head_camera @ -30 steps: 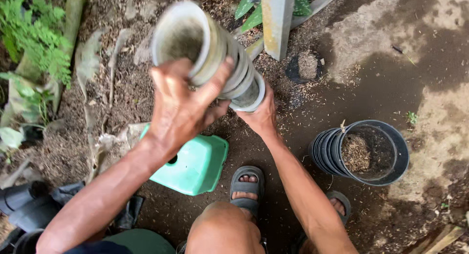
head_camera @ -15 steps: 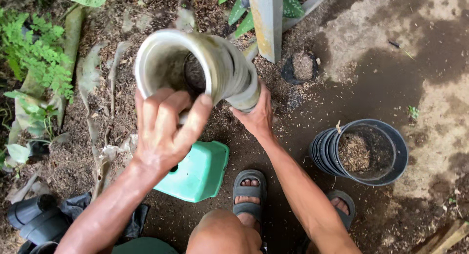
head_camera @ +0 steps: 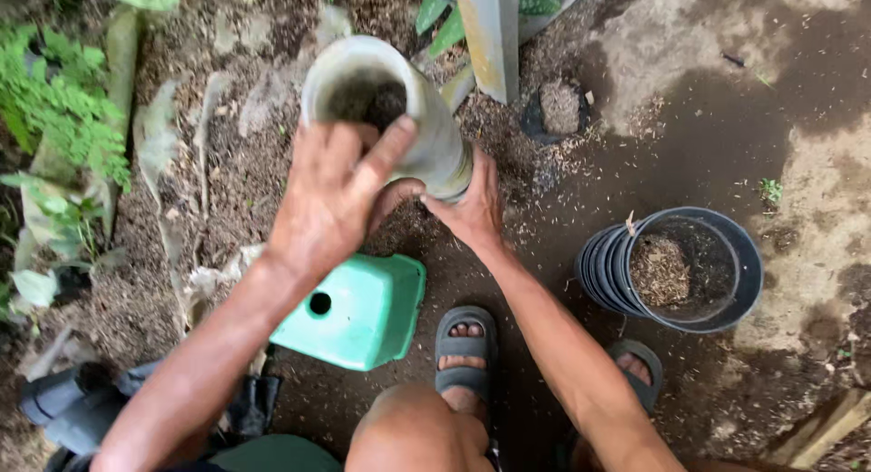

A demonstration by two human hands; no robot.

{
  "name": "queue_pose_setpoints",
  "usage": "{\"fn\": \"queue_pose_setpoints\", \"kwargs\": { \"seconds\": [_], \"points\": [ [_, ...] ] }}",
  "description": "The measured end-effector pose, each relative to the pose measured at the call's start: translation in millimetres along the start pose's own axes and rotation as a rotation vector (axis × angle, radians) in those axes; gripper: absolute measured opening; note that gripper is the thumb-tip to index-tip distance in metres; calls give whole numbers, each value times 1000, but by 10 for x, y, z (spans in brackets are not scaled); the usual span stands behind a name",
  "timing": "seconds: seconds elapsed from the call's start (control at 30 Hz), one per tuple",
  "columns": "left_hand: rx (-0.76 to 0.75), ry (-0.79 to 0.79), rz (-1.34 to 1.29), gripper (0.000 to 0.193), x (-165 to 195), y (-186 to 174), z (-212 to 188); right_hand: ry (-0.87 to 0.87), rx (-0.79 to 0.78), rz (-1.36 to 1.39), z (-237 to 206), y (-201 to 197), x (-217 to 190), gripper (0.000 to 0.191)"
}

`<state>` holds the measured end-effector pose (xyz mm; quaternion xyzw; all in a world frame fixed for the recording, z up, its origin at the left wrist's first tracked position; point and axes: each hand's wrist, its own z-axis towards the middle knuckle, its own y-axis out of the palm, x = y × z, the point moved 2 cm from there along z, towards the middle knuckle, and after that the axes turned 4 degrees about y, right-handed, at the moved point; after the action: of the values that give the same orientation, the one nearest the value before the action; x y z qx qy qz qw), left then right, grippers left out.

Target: The person carries potted plants through a nursery aisle and places them onto a metal shelving unit. They then gather empty plastic cups from the ground, stack them, and carry the stack to a different area.

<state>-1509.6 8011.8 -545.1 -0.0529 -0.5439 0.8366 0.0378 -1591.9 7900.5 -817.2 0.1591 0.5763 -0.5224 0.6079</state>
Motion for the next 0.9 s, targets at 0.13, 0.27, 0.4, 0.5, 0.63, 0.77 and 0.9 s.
{"fn": "queue_pose_setpoints", "kwargs": {
  "seconds": [0.13,0.27,0.4,0.5,0.63,0.77,0.9],
  "points": [
    [13,-82,-94,51,-23,12,-41,37,-91,60,-55,47,180,117],
    [243,-220,-186,18,9,-65,-31,41,-146,392,-202,135,577,94],
    [419,-402,-309,10,12,-217,-30,740,-2,769,-268,189,1142,72],
    [405,-462,-232,12,56,-319,-92,1225,-137,608,-298,180,1284,66],
    [296,-509,-372,62,77,-360,-323,1304,-294,674,-239,119,1091,75],
    [307,-1028,-1056,71,-38,-265,-760,1341,-319,725,-127,15,732,87],
    [433,-1223,-1072,69,-56,-353,-1210,1402,-189,781,-52,-92,434,91]
  ]
}}
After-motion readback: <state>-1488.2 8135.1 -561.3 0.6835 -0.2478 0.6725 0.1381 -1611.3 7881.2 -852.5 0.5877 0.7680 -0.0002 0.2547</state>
